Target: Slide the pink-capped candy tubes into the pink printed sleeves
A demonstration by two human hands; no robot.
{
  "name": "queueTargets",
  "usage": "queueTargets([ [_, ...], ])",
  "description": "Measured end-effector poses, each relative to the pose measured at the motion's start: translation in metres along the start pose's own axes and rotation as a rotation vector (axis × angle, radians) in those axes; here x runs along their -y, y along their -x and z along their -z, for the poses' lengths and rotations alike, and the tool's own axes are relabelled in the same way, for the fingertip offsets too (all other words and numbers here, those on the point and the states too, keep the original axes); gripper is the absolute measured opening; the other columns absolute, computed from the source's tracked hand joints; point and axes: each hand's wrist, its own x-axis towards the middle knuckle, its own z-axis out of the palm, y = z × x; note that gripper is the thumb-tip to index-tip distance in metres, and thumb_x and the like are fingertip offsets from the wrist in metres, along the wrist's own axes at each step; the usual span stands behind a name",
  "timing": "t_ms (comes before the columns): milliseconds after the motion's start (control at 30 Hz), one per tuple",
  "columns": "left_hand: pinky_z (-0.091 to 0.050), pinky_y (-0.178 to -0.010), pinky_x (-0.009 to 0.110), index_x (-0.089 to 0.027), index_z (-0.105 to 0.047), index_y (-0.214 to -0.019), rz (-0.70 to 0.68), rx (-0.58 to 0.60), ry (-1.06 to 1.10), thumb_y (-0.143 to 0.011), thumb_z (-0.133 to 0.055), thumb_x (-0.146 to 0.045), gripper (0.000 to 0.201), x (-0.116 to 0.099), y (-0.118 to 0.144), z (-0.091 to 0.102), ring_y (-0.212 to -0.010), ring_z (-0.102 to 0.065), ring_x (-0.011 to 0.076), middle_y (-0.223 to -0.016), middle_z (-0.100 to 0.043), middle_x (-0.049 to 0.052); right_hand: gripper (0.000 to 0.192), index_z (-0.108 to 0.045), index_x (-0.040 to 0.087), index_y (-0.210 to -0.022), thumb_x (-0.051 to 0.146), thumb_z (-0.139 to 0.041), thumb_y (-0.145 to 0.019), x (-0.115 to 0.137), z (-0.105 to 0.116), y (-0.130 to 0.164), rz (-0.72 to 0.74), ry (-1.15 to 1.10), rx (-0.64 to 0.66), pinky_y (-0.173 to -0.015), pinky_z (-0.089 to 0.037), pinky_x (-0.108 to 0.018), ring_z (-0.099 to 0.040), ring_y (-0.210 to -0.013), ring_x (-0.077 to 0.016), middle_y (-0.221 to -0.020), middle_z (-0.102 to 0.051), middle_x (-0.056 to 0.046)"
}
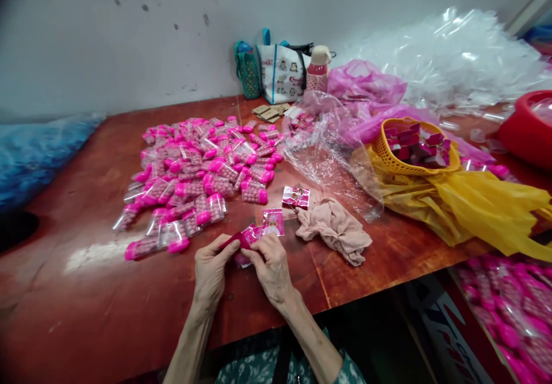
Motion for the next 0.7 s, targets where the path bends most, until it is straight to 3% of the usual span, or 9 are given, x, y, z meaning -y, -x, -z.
queueTargets([
  [100,-0.038,-0.053,0.019,-0.015,-0.068,-0.061,0.006,-0.023,0.028,-0.062,-0.071,-0.018,0.004,-0.002,0.000,-0.006,-0.055,-0.048,0.0084,-0.058,-0.057,-0.003,0.008,-0.060,0.019,-0.075,0.027,-0.063,-0.077,0.002,0.001,0.000,-0.017,-0.036,-0.002,-0.067,-0.043,-0.031,-0.051,-0.075,-0.0182,-0.075,-0.059,-0.002],
  [200,-0.039,-0.053,0.019,-0.014,-0.067,-0.059,0.036,-0.023,0.070,-0.061,-0.072,-0.017,0.006,-0.006,0.003,-0.011,-0.054,-0.049,0.0083,-0.057,-0.057,-0.003,0.007,-0.061,0.020,-0.074,0.026,-0.064,-0.076,0.005,0.001,0.000,-0.030,-0.066,0.011,-0.065,-0.044,-0.029,-0.051,-0.073,-0.0178,-0.071,-0.059,-0.001],
  [500,-0.045,-0.056,0.019,-0.014,-0.069,-0.060,0.159,-0.114,0.210,-0.048,-0.078,-0.015,0.015,-0.014,0.005,-0.024,-0.054,-0.055,0.0083,-0.059,-0.063,-0.001,0.022,-0.059,0.020,-0.067,0.021,-0.049,-0.086,0.021,0.007,-0.002,-0.030,-0.077,0.041,-0.062,-0.042,-0.029,-0.048,-0.069,-0.0174,-0.066,-0.056,-0.002],
  [700,-0.044,-0.047,0.018,-0.012,-0.066,-0.056,0.242,-0.156,0.253,-0.045,-0.079,-0.015,0.017,-0.017,0.005,-0.019,-0.046,-0.052,0.0074,-0.052,-0.061,-0.001,0.027,-0.059,0.019,-0.067,0.024,-0.045,-0.089,0.027,0.006,-0.004,-0.053,-0.090,0.118,-0.064,-0.043,-0.029,-0.050,-0.070,-0.0171,-0.067,-0.058,-0.002],
])
